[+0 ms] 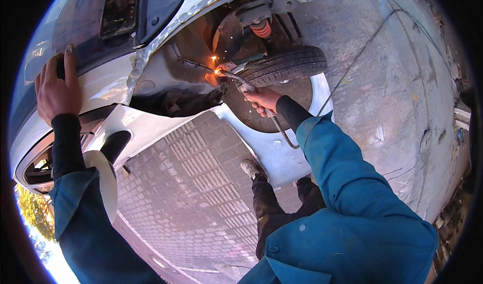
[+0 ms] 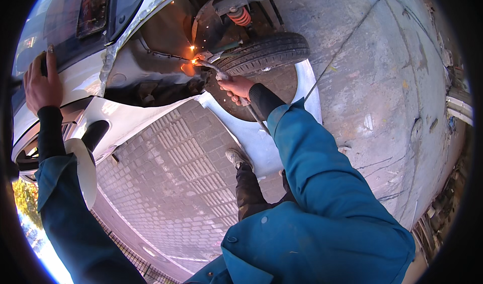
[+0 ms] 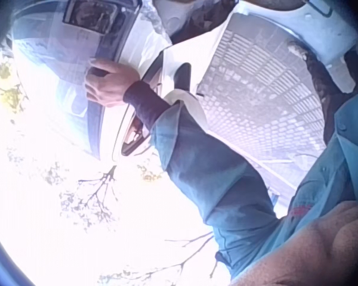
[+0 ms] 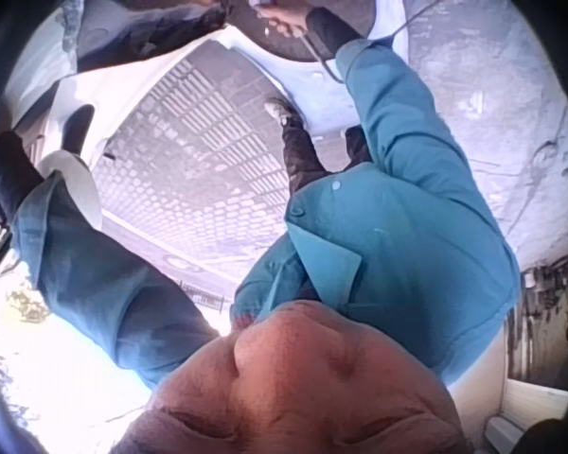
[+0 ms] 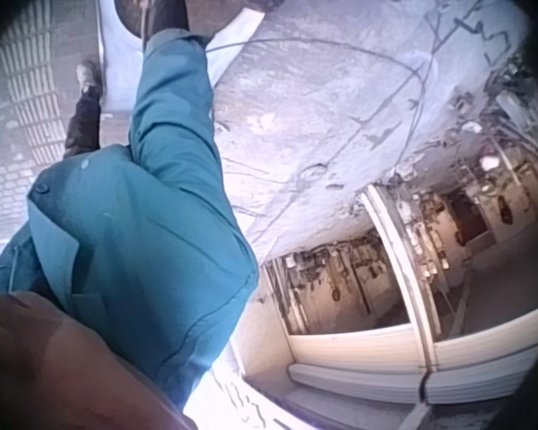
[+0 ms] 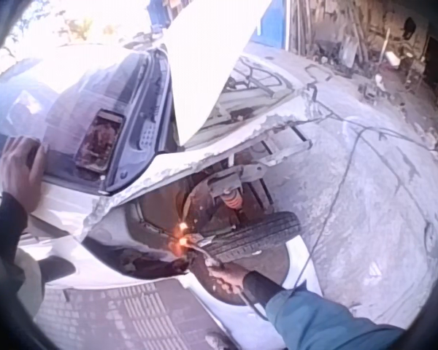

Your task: The person retrieves a pair of pliers and a welding rod from a cluttered workshop, then walks to a white car with its front bumper removed. They weld the front wheel well area of the car using the rod, producing sparks, and briefly inspect the weld afterward.

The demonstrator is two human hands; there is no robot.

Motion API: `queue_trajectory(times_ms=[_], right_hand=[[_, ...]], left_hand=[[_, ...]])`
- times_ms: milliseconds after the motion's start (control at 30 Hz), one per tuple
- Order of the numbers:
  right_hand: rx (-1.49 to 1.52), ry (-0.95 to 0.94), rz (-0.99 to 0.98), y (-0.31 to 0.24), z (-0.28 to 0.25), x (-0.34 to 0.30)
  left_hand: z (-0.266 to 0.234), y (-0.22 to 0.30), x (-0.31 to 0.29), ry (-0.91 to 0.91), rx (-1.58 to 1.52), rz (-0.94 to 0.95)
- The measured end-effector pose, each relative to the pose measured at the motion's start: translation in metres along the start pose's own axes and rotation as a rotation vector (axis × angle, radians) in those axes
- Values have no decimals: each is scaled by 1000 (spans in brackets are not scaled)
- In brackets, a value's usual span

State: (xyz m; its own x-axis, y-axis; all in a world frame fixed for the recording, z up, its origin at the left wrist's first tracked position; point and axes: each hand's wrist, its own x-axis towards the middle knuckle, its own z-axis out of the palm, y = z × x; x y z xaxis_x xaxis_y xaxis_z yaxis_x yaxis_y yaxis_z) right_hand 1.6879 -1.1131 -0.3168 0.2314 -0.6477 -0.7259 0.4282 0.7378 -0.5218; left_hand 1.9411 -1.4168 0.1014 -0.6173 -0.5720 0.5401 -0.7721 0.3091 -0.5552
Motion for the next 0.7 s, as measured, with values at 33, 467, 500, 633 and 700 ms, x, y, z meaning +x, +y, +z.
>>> queue_trajectory(times_ms=[33,467,500,633,700], right_hand=[[16,18,4,3,1,-3],[-98,165,-324,41,68,-47],[-192,226,-417,42,77,-52],[-437,444,-707,34,103,-82],[-481,454,-697,22,111,-95]], left_hand=[[0,0,0,-10,-5,-1],[-17,13,1,-17,-59,4],[-18,14,2,-17,-65,7],[-21,17,0,-5,-80,-9],[-21,17,0,-18,-95,-23]])
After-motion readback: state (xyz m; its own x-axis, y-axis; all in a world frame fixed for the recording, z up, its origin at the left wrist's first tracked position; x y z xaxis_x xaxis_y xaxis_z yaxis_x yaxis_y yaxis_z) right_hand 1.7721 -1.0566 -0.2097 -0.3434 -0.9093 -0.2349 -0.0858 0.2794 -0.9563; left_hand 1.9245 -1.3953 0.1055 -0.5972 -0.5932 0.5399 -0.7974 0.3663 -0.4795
